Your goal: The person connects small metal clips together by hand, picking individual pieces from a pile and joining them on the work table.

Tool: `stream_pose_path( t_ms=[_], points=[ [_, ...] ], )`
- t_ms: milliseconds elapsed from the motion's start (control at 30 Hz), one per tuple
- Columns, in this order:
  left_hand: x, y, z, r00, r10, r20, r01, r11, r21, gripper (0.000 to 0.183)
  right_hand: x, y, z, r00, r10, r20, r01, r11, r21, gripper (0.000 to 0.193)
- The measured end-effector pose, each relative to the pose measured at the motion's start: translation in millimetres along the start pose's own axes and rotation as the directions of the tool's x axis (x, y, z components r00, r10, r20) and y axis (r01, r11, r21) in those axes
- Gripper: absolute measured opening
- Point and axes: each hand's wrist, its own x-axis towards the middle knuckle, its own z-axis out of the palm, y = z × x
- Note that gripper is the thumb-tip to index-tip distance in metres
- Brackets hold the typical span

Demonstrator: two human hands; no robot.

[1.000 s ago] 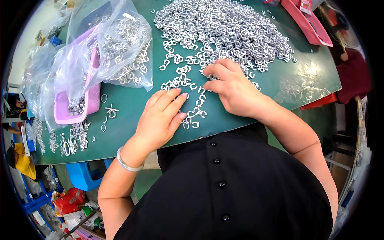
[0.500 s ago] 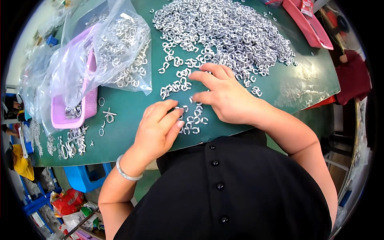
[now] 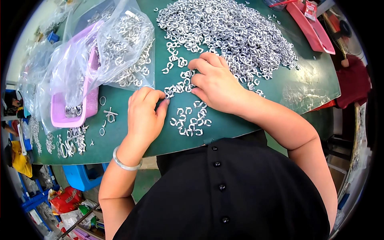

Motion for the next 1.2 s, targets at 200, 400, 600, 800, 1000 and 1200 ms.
stream_pose_path(
  t_ms=[200,400,600,800,1000,1200],
  points=[
    [-0.4,-3.8,2.4,1.0,0.022,-0.018,-0.023,0.999,-0.049,0.009,-7.8,7.7,-3.5,1.0,0.0,-0.001,0.0,0.999,0.048,0.008],
    [-1.9,-5.2,-2.1,0.996,0.089,0.026,-0.086,0.99,-0.114,0.013,-6.7,6.8,-5.0,1.0,0.005,-0.017,-0.004,0.999,0.052,0.011],
    [1.8,-4.2,-9.5,0.992,0.109,0.058,-0.099,0.983,-0.157,0.014,-8.3,8.1,-6.2,0.999,0.018,0.032,-0.02,0.998,0.056,0.014],
    [-0.1,-10.0,-6.0,0.998,0.043,0.039,-0.034,0.976,-0.214,0.022,-9.6,0.2,-11.4,0.996,-0.047,0.073,0.035,0.987,0.156,0.017],
    [2.3,-6.9,-5.1,0.99,0.114,0.089,-0.1,0.984,-0.149,0.029,0.6,-1.7,-10.8,0.996,-0.074,0.048,0.067,0.988,0.138,0.016],
    [-0.1,-10.9,-6.8,0.988,0.129,0.081,-0.107,0.966,-0.235,0.023,7.8,-3.0,-0.5,0.994,-0.104,0.046,0.102,0.994,0.035,0.013]
  ],
)
